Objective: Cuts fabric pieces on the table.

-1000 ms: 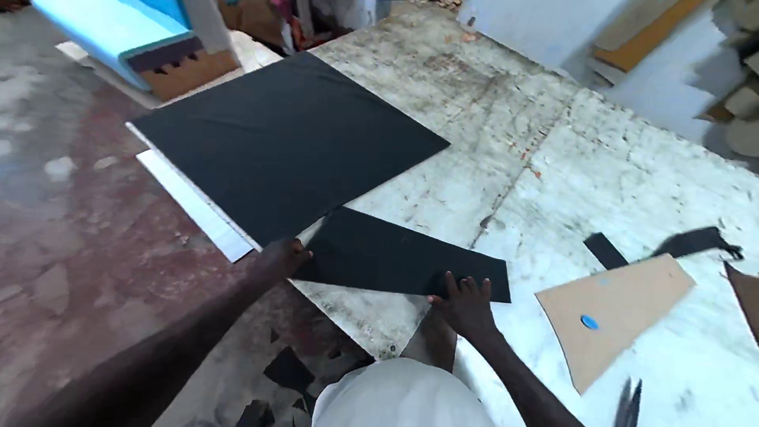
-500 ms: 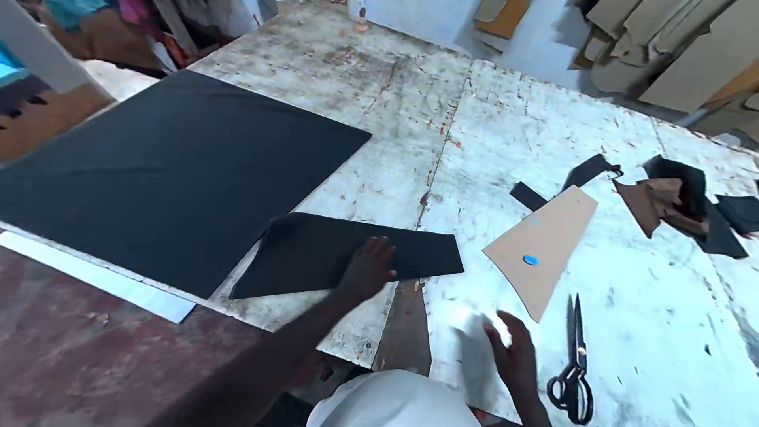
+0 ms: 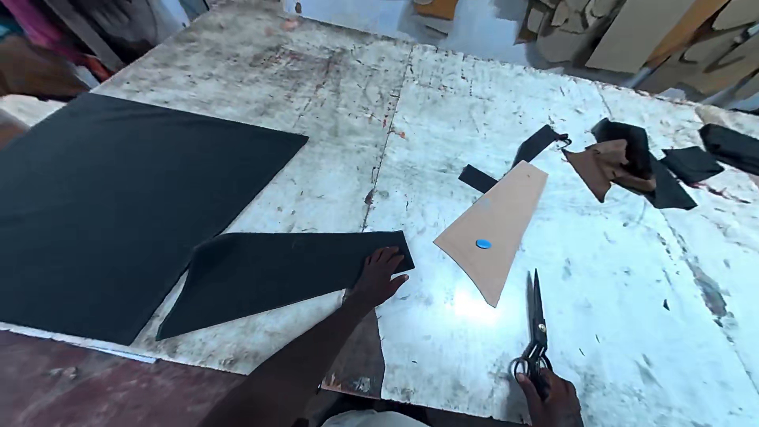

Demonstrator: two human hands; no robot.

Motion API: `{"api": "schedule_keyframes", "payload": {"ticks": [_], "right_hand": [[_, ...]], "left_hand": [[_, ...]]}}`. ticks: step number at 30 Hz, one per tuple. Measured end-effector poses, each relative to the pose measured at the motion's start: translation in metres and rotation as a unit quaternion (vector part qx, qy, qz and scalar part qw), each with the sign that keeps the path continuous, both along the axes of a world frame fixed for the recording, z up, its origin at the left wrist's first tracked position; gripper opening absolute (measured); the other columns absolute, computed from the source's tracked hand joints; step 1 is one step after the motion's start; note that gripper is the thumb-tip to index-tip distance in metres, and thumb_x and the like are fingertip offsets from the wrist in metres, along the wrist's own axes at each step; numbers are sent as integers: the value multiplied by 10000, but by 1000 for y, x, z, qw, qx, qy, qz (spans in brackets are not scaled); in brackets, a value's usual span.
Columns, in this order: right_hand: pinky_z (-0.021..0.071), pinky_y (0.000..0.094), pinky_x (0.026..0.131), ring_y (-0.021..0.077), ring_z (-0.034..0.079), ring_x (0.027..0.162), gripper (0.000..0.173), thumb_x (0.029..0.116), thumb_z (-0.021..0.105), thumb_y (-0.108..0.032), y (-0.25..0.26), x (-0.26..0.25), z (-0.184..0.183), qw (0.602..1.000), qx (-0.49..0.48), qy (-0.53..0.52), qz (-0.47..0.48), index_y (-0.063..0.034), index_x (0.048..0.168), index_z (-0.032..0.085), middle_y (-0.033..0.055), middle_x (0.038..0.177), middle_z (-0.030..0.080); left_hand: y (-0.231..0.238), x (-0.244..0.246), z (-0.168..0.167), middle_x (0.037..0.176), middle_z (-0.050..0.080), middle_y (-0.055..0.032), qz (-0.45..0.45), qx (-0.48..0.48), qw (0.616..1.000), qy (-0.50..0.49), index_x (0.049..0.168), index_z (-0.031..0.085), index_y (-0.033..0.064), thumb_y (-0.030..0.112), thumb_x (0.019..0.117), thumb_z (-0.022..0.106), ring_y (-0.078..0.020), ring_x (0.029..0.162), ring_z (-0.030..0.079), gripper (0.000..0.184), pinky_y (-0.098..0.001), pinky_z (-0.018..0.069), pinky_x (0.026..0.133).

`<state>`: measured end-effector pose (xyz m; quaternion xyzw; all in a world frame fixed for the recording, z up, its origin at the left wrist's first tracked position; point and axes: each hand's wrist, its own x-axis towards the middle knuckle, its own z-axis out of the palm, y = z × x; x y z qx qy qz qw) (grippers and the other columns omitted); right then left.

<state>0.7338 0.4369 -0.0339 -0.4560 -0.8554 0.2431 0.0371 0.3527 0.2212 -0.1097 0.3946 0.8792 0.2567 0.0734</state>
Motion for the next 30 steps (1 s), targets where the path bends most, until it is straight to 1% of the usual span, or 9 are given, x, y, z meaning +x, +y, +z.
{"api": "schedule_keyframes", "payload": {"ticks": [3,6,10,12,14,17,20,23,30], "right_hand": [[523,621,878,427,655,1010,589,931,739,-348,21,-4,-1,999,-11,-47,20,44,1345,591,267,1134,657],[521,622,822,396,672,947,455,898,752,-298,41,-21,2,991,-70,-116,4,-7,1226,634,208,1031,690],[587,380,658,202,677,737,223,960,570,6,61,-15,20,932,-339,93,-86,44,1175,614,123,893,688],[607,313,610,155,684,667,163,1004,446,-104,59,-7,33,777,-569,227,-145,-54,1041,597,66,809,679],[545,221,486,59,605,515,110,924,597,-239,47,-9,45,687,-671,240,-144,-157,854,621,-31,639,611],[503,221,423,62,557,437,384,865,742,-510,19,-20,50,711,-677,183,-49,-153,791,621,-37,562,576],[532,273,493,112,579,512,625,772,733,-722,3,-42,30,682,-715,118,92,-121,916,643,-8,654,584],[562,297,564,138,609,579,675,813,676,-745,-6,-68,0,613,-770,69,161,-99,1004,627,16,717,591],[566,300,566,129,599,578,687,811,640,-781,-20,-95,-16,572,-808,57,131,-119,992,617,4,716,559]], "left_hand": [[-1,1,-5,1551,479,-23,5,16,1000,25,1387,617,173,487,1028,529,-265,1471,386,485,-562,353,1162],[0,1,-7,1545,489,-36,9,25,999,24,1375,619,147,437,1055,506,-271,1471,388,446,-551,338,1177],[0,2,-7,1537,502,-43,14,26,999,24,1349,634,135,404,1077,477,-270,1472,394,412,-535,339,1183],[0,3,-8,1529,512,-47,14,34,999,29,1326,648,131,391,1085,462,-273,1466,403,400,-537,349,1172],[1,2,-9,1527,512,-48,12,38,999,28,1307,656,119,375,1091,449,-274,1468,399,394,-539,343,1177],[0,1,-11,1534,507,-53,5,49,999,15,1292,660,109,365,1099,420,-279,1479,385,401,-548,323,1189],[-1,2,-10,1531,510,-55,4,55,998,18,1275,662,106,353,1105,406,-275,1478,387,394,-544,330,1185],[-1,2,-12,1528,512,-62,4,63,998,27,1271,666,97,337,1107,409,-278,1477,388,388,-539,329,1186],[0,3,-8,1535,502,-45,6,36,999,34,1256,663,109,316,1112,398,-265,1478,385,366,-515,329,1191]]}}
